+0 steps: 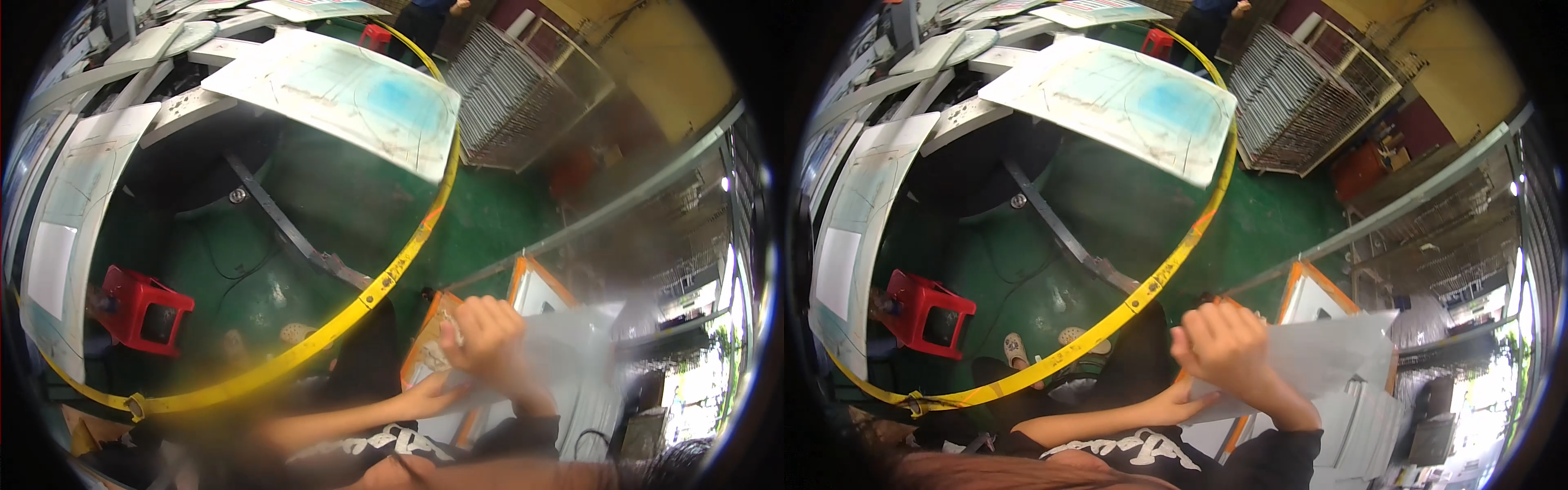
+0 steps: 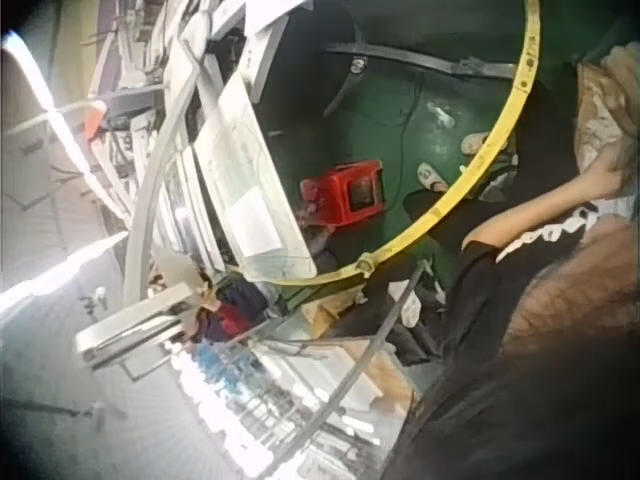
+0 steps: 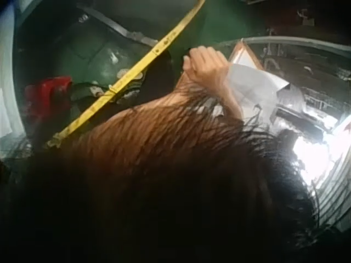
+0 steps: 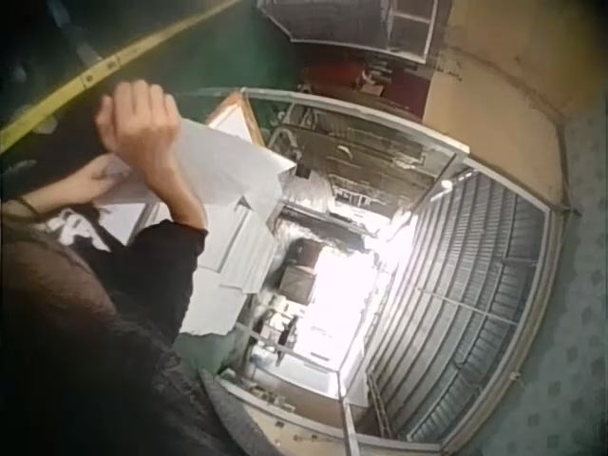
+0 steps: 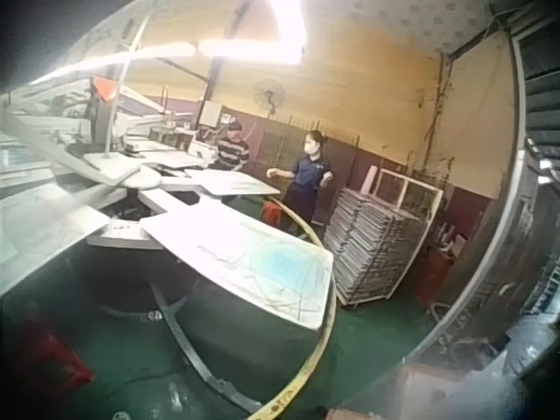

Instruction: Placing blank sheets of paper onto a rotary printing press for screen or offset printing.

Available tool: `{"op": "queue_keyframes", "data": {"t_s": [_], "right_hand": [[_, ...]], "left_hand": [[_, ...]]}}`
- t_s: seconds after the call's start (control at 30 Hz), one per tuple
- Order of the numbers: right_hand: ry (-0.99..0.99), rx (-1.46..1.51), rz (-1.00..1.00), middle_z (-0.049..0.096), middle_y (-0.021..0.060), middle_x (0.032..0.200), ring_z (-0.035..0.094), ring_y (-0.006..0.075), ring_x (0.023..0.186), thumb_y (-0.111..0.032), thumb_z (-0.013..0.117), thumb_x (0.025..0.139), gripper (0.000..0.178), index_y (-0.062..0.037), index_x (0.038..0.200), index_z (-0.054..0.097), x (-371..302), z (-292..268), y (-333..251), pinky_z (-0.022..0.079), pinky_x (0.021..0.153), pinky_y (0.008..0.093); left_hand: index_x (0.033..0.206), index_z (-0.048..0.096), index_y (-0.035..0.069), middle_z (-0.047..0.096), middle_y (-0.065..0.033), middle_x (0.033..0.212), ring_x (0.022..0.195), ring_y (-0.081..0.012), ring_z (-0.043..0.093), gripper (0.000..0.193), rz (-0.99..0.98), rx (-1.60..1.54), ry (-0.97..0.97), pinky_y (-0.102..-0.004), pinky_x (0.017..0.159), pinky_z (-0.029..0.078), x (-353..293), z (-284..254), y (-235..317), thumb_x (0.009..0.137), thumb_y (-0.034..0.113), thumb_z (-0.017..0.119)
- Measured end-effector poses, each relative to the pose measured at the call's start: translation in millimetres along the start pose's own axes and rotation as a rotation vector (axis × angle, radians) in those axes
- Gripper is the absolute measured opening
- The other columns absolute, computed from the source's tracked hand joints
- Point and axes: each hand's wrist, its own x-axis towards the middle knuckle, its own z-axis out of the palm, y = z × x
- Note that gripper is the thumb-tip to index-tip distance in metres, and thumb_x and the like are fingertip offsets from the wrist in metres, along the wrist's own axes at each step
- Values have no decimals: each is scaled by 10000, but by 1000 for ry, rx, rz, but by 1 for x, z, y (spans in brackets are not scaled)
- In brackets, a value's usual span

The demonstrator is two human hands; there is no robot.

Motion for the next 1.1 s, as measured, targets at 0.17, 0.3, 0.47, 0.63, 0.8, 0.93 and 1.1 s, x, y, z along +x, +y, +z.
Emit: {"op": "queue_keyframes", "data": {"t_s": [0.17, 0.3, 0.47, 0.63, 0.8, 0.93, 1.1], "right_hand": [[290, 291, -219, 614, 159, 1131, 596, 334, 1067, -50, 655, 700, 431, -44, 1129, 619, 47, 25, 22, 458, 932, 447], [469, 185, 138, 461, 190, 1340, 427, 371, 1266, -109, 575, 856, 468, -20, 1305, 477, 79, 61, 86, 328, 1056, 449], [144, 656, 531, 362, 177, 1443, 415, 295, 1293, -84, 564, 879, 564, -42, 1409, 376, 109, 83, 176, 321, 1069, 406], [-298, 1258, 620, 523, 125, 1290, 457, 177, 1213, -87, 496, 956, 438, 57, 1355, 388, 113, 135, 209, 354, 1032, 322], [-304, 1390, 551, 582, 126, 1200, 552, 167, 1094, -53, 459, 969, 329, 49, 1282, 443, 167, 203, 206, 413, 971, 298], [-310, 1467, 567, 597, 130, 1180, 587, 157, 1033, -76, 469, 980, 321, 45, 1276, 446, 217, 253, 189, 460, 895, 273], [-413, 1394, 562, 638, 114, 1091, 627, 138, 920, -114, 493, 981, 329, 39, 1270, 452, 249, 288, 175, 493, 802, 246]], "left_hand": [[1234, 512, -6, 622, -95, 1106, 1001, -150, 593, 366, -41, -150, 505, -333, 872, 495, -40, -56, 23, 953, 215, 591], [1230, 483, -51, 614, -125, 1115, 997, -180, 603, 434, 41, -142, 868, -344, 883, 497, -55, -124, 54, 924, 218, 634], [1242, 481, -50, 605, -138, 1150, 1033, -203, 583, 459, 57, -102, 1017, -356, 895, 484, -21, -152, 99, 915, 231, 638], [1297, 426, -49, 533, -133, 1249, 1113, -188, 525, 498, 55, -244, 1134, -361, 958, 442, -22, -183, 125, 919, 204, 628], [1365, 383, -20, 498, -167, 1304, 1170, -223, 516, 510, 148, 99, 1306, -355, 983, 432, -34, -211, 150, 909, 82, 586], [1376, 403, 29, 499, -178, 1320, 1217, -277, 501, 528, 61, 766, 1492, -368, 1007, 417, -63, -215, 160, 879, -7, 580], [1164, 575, -5, 568, -168, 1190, 1100, -332, 561, 332, -140, 1241, 1405, -385, 919, 461, -84, -204, 143, 835, -15, 614]]}}
